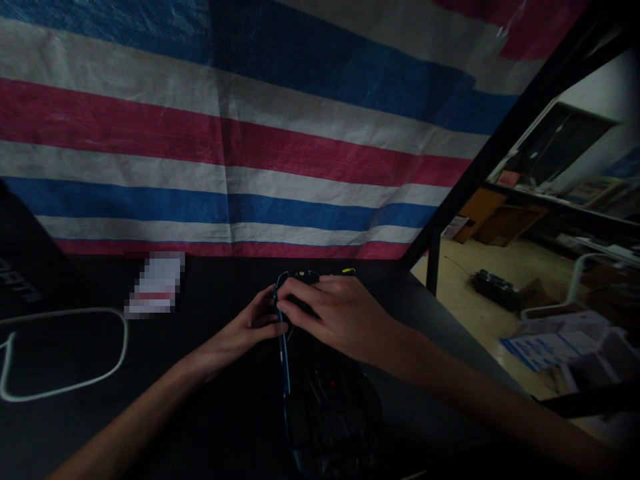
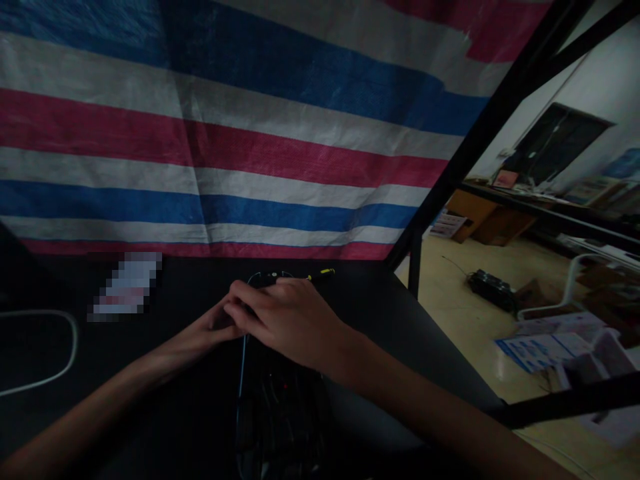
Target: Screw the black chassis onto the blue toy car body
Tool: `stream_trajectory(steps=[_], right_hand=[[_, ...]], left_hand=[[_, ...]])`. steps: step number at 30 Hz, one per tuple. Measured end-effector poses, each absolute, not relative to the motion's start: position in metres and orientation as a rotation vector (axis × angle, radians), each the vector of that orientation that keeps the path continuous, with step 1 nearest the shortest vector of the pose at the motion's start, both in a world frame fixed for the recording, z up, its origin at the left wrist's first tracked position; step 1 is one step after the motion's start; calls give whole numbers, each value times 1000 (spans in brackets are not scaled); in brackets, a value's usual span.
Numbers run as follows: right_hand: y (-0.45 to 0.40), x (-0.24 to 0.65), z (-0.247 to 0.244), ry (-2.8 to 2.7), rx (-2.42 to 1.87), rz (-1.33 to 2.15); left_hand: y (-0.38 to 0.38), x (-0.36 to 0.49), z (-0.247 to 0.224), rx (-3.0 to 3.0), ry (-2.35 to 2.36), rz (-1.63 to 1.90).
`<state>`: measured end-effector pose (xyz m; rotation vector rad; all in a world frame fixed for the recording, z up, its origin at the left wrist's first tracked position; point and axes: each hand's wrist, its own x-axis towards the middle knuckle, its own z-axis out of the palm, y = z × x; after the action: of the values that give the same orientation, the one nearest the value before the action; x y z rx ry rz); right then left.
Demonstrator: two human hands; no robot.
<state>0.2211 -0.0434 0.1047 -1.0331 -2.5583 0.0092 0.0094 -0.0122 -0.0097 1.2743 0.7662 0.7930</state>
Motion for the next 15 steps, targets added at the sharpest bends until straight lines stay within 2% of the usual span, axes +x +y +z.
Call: stream_trajectory(steps=[5, 9, 15], right_hand=[[-41, 221, 106, -2577, -849, 91], [-41, 222, 107, -2611, -936, -44], [-41, 224, 109, -2648, -802, 36]], left_hand=[[-14, 11, -9, 1261, 720, 795], [-13, 10, -10, 1279, 771, 786], [-12, 9, -12, 1281, 727, 787]])
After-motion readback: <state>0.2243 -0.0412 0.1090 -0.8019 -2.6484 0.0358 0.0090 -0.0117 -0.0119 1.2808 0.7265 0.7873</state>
